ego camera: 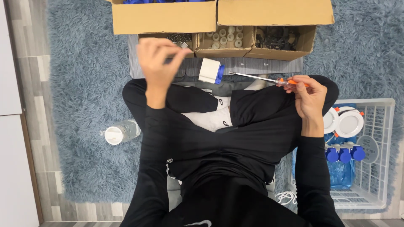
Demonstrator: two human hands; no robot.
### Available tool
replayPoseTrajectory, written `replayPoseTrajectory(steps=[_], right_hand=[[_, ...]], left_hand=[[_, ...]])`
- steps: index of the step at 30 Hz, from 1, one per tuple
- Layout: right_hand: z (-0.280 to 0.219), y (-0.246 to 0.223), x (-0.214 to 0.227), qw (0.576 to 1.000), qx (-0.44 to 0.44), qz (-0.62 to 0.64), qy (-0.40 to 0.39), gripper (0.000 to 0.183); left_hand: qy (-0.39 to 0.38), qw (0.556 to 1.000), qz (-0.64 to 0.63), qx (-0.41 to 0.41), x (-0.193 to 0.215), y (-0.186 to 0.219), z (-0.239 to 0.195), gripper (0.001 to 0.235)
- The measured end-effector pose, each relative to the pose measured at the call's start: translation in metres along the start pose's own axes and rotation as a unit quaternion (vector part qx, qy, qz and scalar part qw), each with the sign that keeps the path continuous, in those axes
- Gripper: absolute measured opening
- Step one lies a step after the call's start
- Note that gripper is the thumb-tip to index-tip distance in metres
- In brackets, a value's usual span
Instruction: Assembling or adjusting electrical components using a screwdriver while sitting on the floor.
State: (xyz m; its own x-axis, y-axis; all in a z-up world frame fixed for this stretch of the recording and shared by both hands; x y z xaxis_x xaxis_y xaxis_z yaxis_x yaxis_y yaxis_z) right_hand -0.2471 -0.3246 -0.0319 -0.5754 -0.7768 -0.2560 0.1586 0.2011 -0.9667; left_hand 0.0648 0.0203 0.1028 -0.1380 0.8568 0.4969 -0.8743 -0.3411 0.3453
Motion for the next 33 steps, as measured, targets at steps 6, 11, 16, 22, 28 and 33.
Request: replayPoseTrajectory(steps=[6,11,16,22,28,33], right_hand=[[0.008,0.024,0.018,0.997,0.076,-0.020,-0.013,0.029],[-0.001,0.019,0.005,0.999,0.048,-0.009,0.009,0.029],[-0.006,0.026,0.007,1.000,0.026,-0.003,0.008,0.029],[-0.007,0.027,0.007,1.000,0.020,0.015,0.018,0.024],[-0.003,0.025,0.009,0.999,0.041,-0.001,0.004,0.022],[-0.002,0.025,0.007,0.998,0.052,-0.024,-0.021,0.023]], left_hand=[[-0.050,0.993,-0.098,-0.050,-0.014,0.012,-0.016,0.035],[-0.236,0.969,-0.067,-0.008,-0.053,0.037,-0.047,0.054],[-0.285,0.955,-0.075,0.033,-0.067,0.039,-0.061,0.057],[-0.217,0.974,-0.059,-0.004,-0.068,0.042,-0.062,0.054],[-0.122,0.988,0.003,-0.097,-0.086,0.028,-0.082,0.056],[-0.146,0.977,-0.115,-0.101,-0.088,0.031,-0.084,0.049]])
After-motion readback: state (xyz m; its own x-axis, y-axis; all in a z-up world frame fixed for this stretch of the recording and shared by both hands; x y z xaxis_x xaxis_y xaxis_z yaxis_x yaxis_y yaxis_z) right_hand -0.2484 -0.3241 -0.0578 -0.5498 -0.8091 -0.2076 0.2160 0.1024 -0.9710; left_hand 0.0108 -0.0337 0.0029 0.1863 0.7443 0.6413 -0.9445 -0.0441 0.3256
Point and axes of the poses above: each hand's wrist, its own z-axis towards the middle knuckle, its own x-axis out of the back of the hand, y = z × x, the point moved 5 cm from there along z, towards the middle knuckle
